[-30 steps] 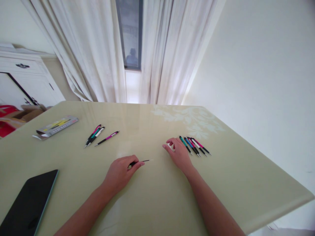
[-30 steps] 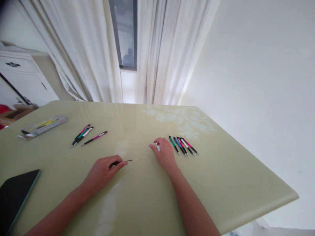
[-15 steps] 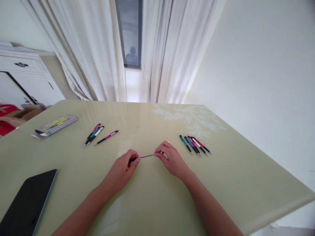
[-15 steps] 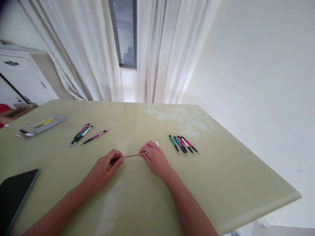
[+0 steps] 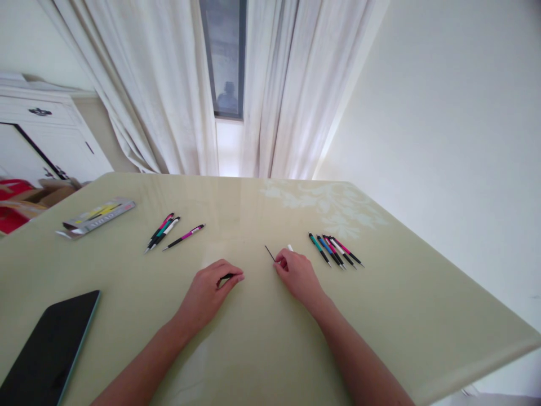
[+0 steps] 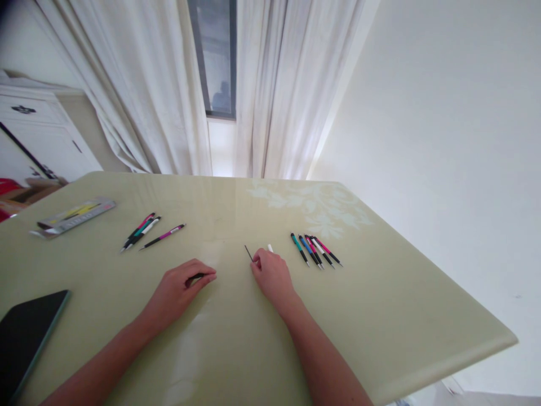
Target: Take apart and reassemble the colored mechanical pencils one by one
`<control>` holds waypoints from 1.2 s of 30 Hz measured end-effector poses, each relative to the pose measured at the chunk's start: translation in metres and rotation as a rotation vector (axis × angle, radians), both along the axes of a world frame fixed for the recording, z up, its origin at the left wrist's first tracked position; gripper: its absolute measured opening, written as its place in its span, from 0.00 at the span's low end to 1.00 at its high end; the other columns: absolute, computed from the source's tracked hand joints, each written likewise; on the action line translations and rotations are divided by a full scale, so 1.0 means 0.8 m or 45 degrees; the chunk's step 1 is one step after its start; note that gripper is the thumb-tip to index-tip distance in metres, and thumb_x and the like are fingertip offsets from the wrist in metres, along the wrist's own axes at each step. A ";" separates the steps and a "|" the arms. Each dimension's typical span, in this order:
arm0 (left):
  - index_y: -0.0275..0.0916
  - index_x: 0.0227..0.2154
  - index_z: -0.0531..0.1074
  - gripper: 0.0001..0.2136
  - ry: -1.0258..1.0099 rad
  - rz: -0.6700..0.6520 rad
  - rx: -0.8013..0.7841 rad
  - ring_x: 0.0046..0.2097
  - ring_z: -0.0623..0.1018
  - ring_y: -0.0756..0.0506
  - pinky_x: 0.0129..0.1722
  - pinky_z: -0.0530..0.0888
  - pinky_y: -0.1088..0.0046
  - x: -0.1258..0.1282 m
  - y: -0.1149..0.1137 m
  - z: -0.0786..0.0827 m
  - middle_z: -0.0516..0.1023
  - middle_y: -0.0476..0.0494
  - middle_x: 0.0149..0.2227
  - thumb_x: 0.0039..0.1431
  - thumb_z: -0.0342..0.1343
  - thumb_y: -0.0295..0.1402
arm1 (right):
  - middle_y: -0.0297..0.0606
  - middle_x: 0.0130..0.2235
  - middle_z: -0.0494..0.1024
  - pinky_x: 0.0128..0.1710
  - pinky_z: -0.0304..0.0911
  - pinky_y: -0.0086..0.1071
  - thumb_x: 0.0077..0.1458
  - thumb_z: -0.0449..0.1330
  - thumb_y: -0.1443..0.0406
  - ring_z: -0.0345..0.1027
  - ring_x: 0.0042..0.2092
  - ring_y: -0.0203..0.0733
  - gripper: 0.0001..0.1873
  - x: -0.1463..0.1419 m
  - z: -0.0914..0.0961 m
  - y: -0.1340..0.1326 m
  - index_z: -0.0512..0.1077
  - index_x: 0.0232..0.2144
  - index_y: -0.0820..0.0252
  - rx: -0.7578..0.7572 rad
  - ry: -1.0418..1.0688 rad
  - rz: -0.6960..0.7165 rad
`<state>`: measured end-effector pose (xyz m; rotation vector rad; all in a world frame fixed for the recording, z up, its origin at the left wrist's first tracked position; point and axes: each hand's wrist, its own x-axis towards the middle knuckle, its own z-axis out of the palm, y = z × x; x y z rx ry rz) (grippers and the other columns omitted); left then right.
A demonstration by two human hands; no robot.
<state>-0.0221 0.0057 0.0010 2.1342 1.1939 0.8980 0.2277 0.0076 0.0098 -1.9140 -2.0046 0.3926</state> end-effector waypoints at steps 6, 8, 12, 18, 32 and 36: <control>0.44 0.43 0.79 0.11 -0.075 0.021 -0.035 0.35 0.78 0.47 0.34 0.74 0.72 0.001 0.001 -0.001 0.83 0.45 0.41 0.69 0.54 0.40 | 0.35 0.32 0.81 0.35 0.57 0.32 0.58 0.61 0.70 0.73 0.35 0.42 0.03 0.004 0.003 -0.001 0.74 0.34 0.57 0.020 0.055 0.023; 0.43 0.39 0.80 0.10 -0.054 0.047 -0.051 0.31 0.77 0.48 0.33 0.73 0.72 0.001 0.000 -0.001 0.83 0.47 0.38 0.67 0.56 0.42 | 0.35 0.31 0.81 0.35 0.58 0.32 0.57 0.62 0.71 0.73 0.35 0.42 0.04 0.002 0.004 -0.002 0.74 0.33 0.57 0.012 0.078 0.037; 0.43 0.36 0.80 0.10 -0.025 0.021 -0.059 0.30 0.75 0.49 0.33 0.72 0.73 0.003 -0.002 0.001 0.83 0.49 0.35 0.66 0.57 0.42 | 0.34 0.31 0.80 0.36 0.59 0.31 0.57 0.63 0.71 0.72 0.34 0.39 0.04 -0.013 0.002 -0.005 0.74 0.33 0.58 -0.011 0.123 0.105; 0.43 0.37 0.80 0.09 -0.031 -0.007 -0.059 0.31 0.76 0.48 0.33 0.72 0.73 0.005 -0.003 0.001 0.82 0.49 0.36 0.66 0.57 0.40 | 0.34 0.31 0.77 0.36 0.58 0.30 0.58 0.61 0.72 0.70 0.34 0.38 0.05 -0.032 0.000 -0.010 0.75 0.32 0.59 0.045 0.115 0.194; 0.44 0.35 0.81 0.09 -0.119 -0.044 -0.061 0.33 0.77 0.47 0.32 0.72 0.73 0.004 -0.004 0.005 0.82 0.47 0.35 0.65 0.58 0.39 | 0.33 0.34 0.80 0.35 0.63 0.28 0.62 0.64 0.66 0.71 0.34 0.37 0.03 -0.039 0.007 -0.019 0.79 0.37 0.57 -0.018 0.613 0.498; 0.43 0.34 0.81 0.08 -0.148 -0.083 -0.068 0.34 0.77 0.47 0.33 0.72 0.73 0.005 -0.005 0.007 0.81 0.48 0.34 0.65 0.59 0.39 | 0.32 0.34 0.80 0.34 0.62 0.28 0.63 0.62 0.67 0.70 0.34 0.36 0.06 -0.042 0.010 -0.022 0.80 0.36 0.57 -0.028 0.637 0.518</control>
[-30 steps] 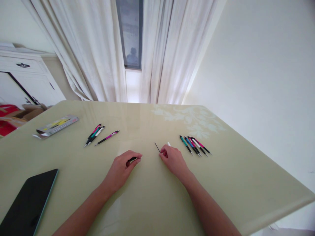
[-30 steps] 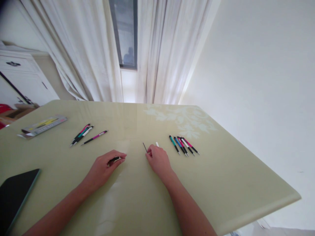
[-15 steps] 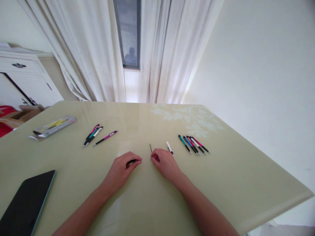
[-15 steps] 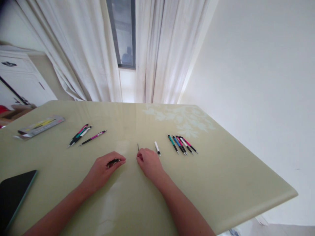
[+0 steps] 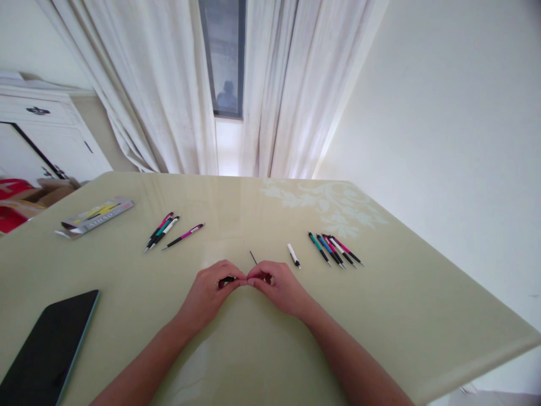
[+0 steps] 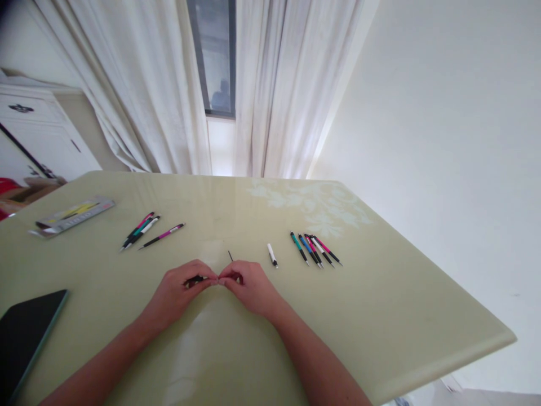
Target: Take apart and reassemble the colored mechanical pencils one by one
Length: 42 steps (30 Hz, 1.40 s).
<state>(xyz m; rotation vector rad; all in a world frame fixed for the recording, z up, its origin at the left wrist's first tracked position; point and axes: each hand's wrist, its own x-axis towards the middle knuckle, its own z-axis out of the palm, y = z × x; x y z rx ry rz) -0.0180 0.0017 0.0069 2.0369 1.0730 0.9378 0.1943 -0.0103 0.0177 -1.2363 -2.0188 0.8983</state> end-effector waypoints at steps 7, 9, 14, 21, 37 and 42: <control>0.43 0.46 0.78 0.12 0.068 0.096 -0.007 0.37 0.77 0.46 0.35 0.74 0.71 0.001 0.002 -0.008 0.80 0.44 0.43 0.70 0.53 0.41 | 0.34 0.33 0.77 0.36 0.61 0.30 0.60 0.61 0.70 0.69 0.33 0.37 0.03 0.013 -0.008 0.011 0.75 0.33 0.59 0.209 -0.301 -0.301; 0.43 0.48 0.77 0.15 0.084 0.096 0.021 0.42 0.77 0.44 0.41 0.75 0.68 0.001 0.003 -0.011 0.78 0.42 0.45 0.72 0.47 0.40 | 0.37 0.34 0.77 0.37 0.60 0.32 0.60 0.60 0.69 0.69 0.34 0.40 0.04 0.017 -0.014 0.016 0.74 0.33 0.59 0.245 -0.489 -0.456; 0.46 0.50 0.79 0.14 0.158 0.105 0.133 0.44 0.75 0.43 0.47 0.74 0.63 0.000 0.005 -0.018 0.72 0.44 0.40 0.71 0.50 0.39 | 0.39 0.35 0.79 0.34 0.60 0.32 0.61 0.60 0.67 0.71 0.35 0.42 0.04 0.020 -0.026 0.023 0.74 0.34 0.57 0.239 -0.708 -0.539; 0.47 0.42 0.82 0.08 0.064 0.086 0.159 0.40 0.75 0.44 0.42 0.74 0.67 -0.002 0.003 -0.013 0.74 0.47 0.37 0.64 0.61 0.39 | 0.37 0.36 0.78 0.38 0.64 0.32 0.60 0.65 0.65 0.72 0.36 0.41 0.04 0.019 -0.013 0.012 0.77 0.39 0.58 0.243 -0.421 -0.333; 0.46 0.44 0.73 0.06 -0.021 0.047 0.218 0.39 0.77 0.45 0.42 0.77 0.64 0.005 -0.017 0.016 0.77 0.45 0.43 0.68 0.54 0.36 | 0.35 0.33 0.79 0.32 0.65 0.30 0.55 0.64 0.64 0.70 0.32 0.38 0.04 0.037 0.003 0.021 0.73 0.34 0.58 0.102 0.298 -0.369; 0.45 0.26 0.62 0.11 -0.121 -0.043 0.331 0.25 0.68 0.48 0.24 0.69 0.69 0.033 -0.073 0.085 0.67 0.51 0.24 0.64 0.55 0.34 | 0.42 0.44 0.81 0.35 0.68 0.32 0.53 0.64 0.65 0.75 0.39 0.41 0.07 0.061 -0.008 0.035 0.68 0.30 0.58 0.087 0.509 -0.446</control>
